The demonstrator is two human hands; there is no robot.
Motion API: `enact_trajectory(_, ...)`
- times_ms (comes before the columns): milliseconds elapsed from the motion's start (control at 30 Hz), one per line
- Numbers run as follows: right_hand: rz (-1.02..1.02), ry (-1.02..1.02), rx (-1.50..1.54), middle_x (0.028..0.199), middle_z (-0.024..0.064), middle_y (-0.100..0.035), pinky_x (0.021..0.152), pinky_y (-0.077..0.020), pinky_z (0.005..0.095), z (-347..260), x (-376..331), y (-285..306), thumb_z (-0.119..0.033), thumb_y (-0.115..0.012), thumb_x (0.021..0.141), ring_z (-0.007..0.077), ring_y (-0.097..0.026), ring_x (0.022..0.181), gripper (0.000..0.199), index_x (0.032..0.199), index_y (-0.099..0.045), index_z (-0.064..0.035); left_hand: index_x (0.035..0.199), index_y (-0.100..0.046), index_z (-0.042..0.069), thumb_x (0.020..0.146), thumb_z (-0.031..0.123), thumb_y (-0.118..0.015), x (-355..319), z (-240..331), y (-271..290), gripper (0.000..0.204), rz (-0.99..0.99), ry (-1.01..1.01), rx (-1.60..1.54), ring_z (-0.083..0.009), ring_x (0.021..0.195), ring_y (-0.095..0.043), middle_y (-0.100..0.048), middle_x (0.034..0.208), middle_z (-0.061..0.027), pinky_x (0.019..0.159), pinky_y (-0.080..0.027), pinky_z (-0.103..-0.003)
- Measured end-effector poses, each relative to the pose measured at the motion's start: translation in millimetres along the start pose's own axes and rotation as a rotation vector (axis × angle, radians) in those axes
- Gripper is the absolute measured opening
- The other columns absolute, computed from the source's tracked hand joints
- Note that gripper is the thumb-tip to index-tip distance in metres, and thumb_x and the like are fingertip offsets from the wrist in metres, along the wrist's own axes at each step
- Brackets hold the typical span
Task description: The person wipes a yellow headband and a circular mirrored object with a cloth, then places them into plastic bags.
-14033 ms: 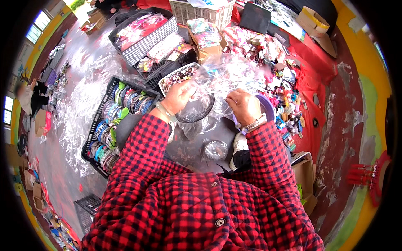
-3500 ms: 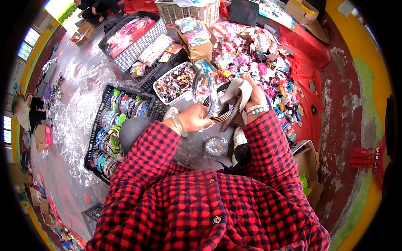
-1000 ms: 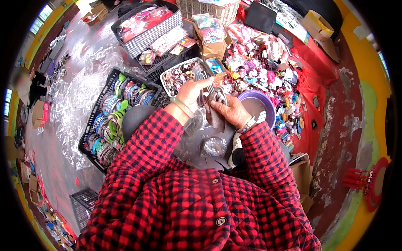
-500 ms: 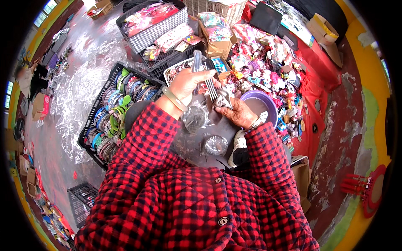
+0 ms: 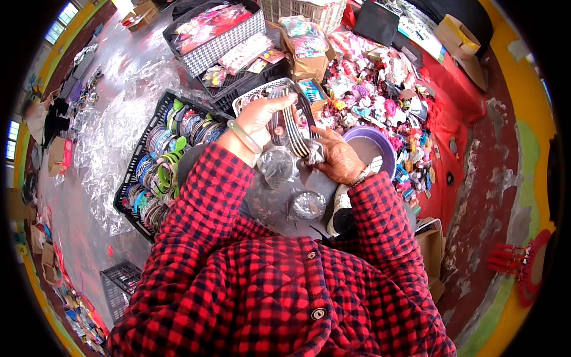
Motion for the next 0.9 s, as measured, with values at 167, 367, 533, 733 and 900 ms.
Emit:
enact_trajectory(167,0.154,-0.389,0.583,0.082,0.0103,-0.061,0.070,-0.0454,0.0319,14.7,-3.9,-2.0,-0.022,-0.060,0.080,0.0196,-0.058,0.074,0.025,0.098,-0.058,-0.0040,0.100,-0.057,0.005,0.085,0.025,-0.055,6.5,-9.9,-8.0,0.025,-0.186,0.000,-0.033,-0.0068,0.070,-0.056,-0.061,0.091,-0.0038,0.044,-0.036,-0.015)
enact_trajectory(367,0.062,-0.537,0.574,0.070,0.0095,-0.059,0.062,-0.0452,0.0306,7.4,-2.7,5.3,-0.026,-0.058,0.082,0.0125,-0.055,0.066,0.029,0.094,-0.059,-0.0001,0.095,-0.060,0.008,0.083,0.019,-0.059,4.7,-40.3,-20.9,0.017,-0.089,-0.007,0.018,-0.0058,0.059,-0.052,-0.060,0.078,0.0018,0.044,-0.035,-0.018)
enact_trajectory(533,0.079,-0.497,0.715,0.077,0.0064,-0.062,0.065,-0.0452,0.0295,7.2,-3.2,1.7,-0.026,-0.057,0.084,0.0094,-0.054,0.072,0.030,0.098,-0.059,0.0001,0.093,-0.061,0.009,0.081,0.017,-0.059,4.6,-34.3,-19.3,0.014,-0.036,-0.033,-0.090,-0.0065,0.061,-0.055,-0.062,0.076,0.0014,0.044,-0.035,-0.019)
enact_trajectory(733,0.054,-0.353,0.584,0.089,0.0095,-0.063,0.075,-0.0434,0.0307,12.4,-2.6,-9.7,-0.023,-0.063,0.079,0.0176,-0.057,0.081,0.029,0.100,-0.058,-0.0037,0.090,-0.058,0.003,0.081,0.012,-0.059,5.5,-18.6,-12.2,0.013,-0.005,-0.057,-0.221,-0.0116,0.052,-0.056,-0.062,0.075,-0.0065,0.039,-0.035,-0.018)
enact_trajectory(900,0.179,-0.240,0.331,0.087,0.0174,-0.059,0.073,-0.0443,0.0362,11.0,0.3,-2.1,-0.018,-0.061,0.078,0.0315,-0.057,0.082,0.022,0.097,-0.058,-0.0054,0.092,-0.057,0.002,0.084,0.013,-0.056,10.5,-22.3,-9.8,0.014,-0.089,0.034,-0.399,-0.0142,0.059,-0.057,-0.062,0.079,-0.0088,0.041,-0.036,-0.018)
Point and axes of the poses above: each hand's wrist, its own x-axis towards the middle knuckle, its own y-axis out of the back of the hand, z = x × y, the point moved 3 cm from there along x, towards the middle knuckle
